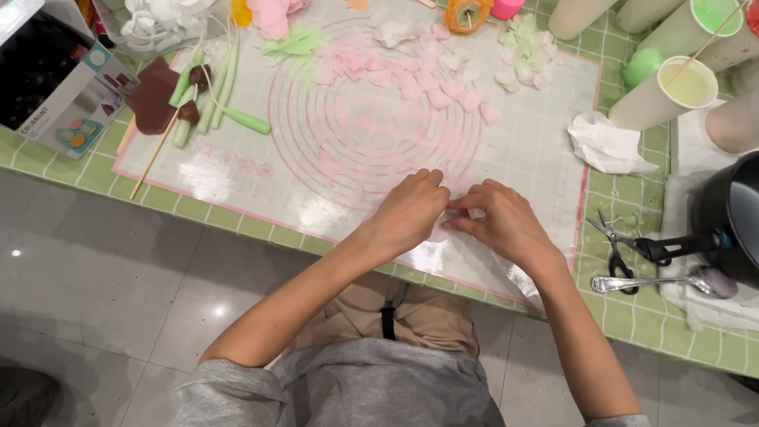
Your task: The person is crafting decorative wax flowers by hand-molding individual petals and assembling them.
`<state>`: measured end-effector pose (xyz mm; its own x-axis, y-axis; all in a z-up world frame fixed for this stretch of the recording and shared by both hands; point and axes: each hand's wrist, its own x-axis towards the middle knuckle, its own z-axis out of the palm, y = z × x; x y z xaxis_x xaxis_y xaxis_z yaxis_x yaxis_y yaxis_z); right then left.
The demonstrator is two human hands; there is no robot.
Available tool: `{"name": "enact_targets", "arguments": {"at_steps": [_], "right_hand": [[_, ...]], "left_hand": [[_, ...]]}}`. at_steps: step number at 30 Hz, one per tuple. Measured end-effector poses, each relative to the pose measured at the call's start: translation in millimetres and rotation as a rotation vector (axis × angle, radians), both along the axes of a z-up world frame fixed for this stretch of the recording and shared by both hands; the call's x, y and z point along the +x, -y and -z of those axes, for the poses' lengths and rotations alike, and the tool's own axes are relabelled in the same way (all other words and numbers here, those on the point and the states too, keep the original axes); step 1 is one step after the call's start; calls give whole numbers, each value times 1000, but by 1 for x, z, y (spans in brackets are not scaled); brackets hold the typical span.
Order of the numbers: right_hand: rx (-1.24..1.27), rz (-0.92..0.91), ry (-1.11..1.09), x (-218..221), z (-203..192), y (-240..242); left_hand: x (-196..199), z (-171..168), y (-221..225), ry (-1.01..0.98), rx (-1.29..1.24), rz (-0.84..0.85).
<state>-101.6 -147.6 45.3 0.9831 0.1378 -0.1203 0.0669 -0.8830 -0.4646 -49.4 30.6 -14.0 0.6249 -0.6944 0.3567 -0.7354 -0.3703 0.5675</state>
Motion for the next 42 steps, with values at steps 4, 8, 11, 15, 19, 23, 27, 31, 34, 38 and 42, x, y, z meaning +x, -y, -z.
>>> {"name": "enact_targets", "arguments": {"at_steps": [4,8,11,15,19,23,27,31,34,38,42], "right_hand": [[-33,-31,47,-2,4,2],[-48,-27,49,-1,4,0],[-81,-47,42,-2,2,-2],[-118,-43,26,-3,5,-2],[-100,-24,46,-5,5,-4],[-152,-42,57,-8,3,-5],[-169,-41,59,-8,4,-5],[-175,-46,78,-9,7,-4],[-156,-36,78,-11,7,-3],[-41,-33,116,-12,9,1],[67,-29,69,-13,0,-4]], "left_hand": [[4,10,5,30,59,-6],[10,9,4,46,70,16],[4,12,4,45,77,28],[6,7,-2,40,68,54],[6,4,-9,7,32,96],[9,2,-9,-15,64,126],[6,-4,-13,23,45,135],[-1,-11,-21,33,10,142],[-2,-10,-28,34,-39,166],[12,-8,-30,-66,-94,224],[23,-8,-25,-179,7,289]]}}
